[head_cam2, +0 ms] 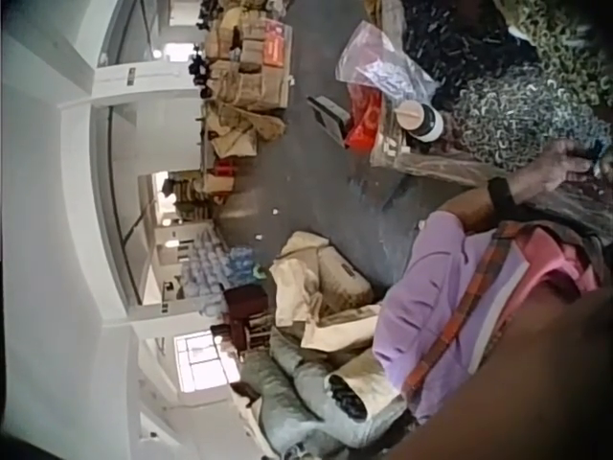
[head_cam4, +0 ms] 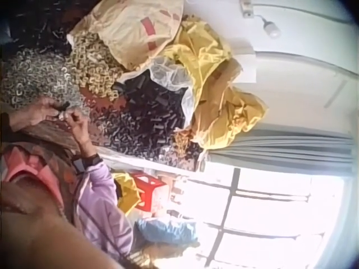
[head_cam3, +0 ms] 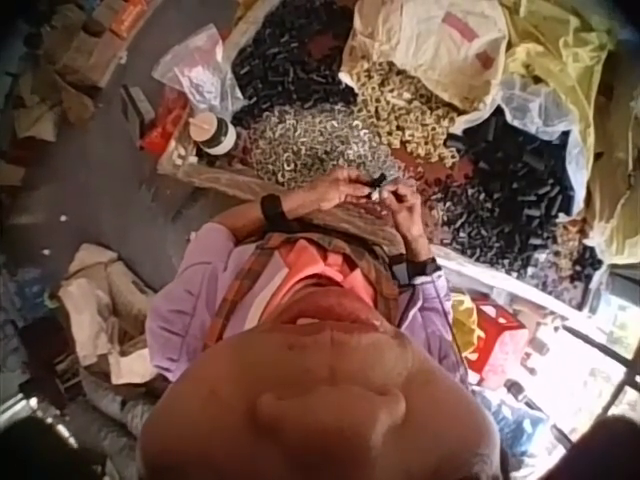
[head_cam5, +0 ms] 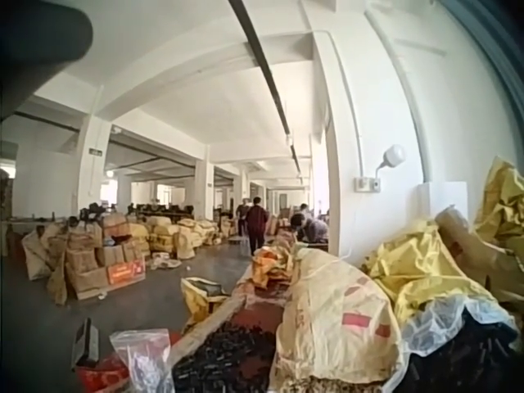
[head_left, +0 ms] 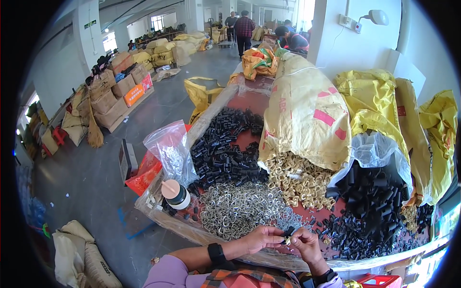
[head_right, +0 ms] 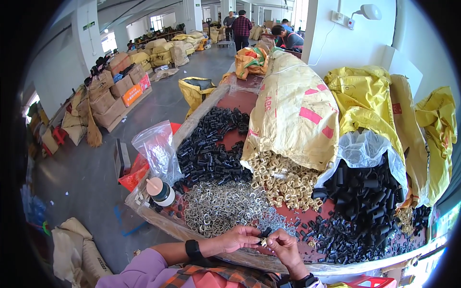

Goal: Assembling small metal rings onto black plastic components at a factory workstation.

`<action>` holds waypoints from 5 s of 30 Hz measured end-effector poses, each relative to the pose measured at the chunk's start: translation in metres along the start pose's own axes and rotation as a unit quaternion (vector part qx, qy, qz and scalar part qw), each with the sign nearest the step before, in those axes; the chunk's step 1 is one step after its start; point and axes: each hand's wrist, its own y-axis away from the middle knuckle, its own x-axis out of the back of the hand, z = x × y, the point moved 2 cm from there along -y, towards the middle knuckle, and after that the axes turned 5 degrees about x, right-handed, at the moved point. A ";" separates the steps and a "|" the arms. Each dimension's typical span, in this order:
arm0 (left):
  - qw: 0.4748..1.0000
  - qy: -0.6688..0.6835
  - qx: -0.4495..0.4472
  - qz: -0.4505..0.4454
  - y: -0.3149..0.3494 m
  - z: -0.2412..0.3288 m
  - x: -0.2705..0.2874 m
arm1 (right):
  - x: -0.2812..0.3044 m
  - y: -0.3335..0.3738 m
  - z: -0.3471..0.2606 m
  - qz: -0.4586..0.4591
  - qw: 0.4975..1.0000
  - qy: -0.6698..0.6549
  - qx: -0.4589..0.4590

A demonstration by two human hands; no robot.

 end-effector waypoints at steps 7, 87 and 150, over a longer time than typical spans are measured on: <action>0.999 0.035 0.014 -0.014 0.001 -0.002 0.000 | -0.003 -0.008 -0.013 -0.033 0.995 0.075 0.052; 1.000 0.012 0.008 0.021 -0.001 0.011 -0.008 | 0.008 0.002 0.024 0.038 0.942 -0.327 -0.064; 0.998 -0.058 -0.006 0.005 -0.005 0.008 0.010 | 0.184 -0.081 0.051 0.052 0.768 0.638 0.024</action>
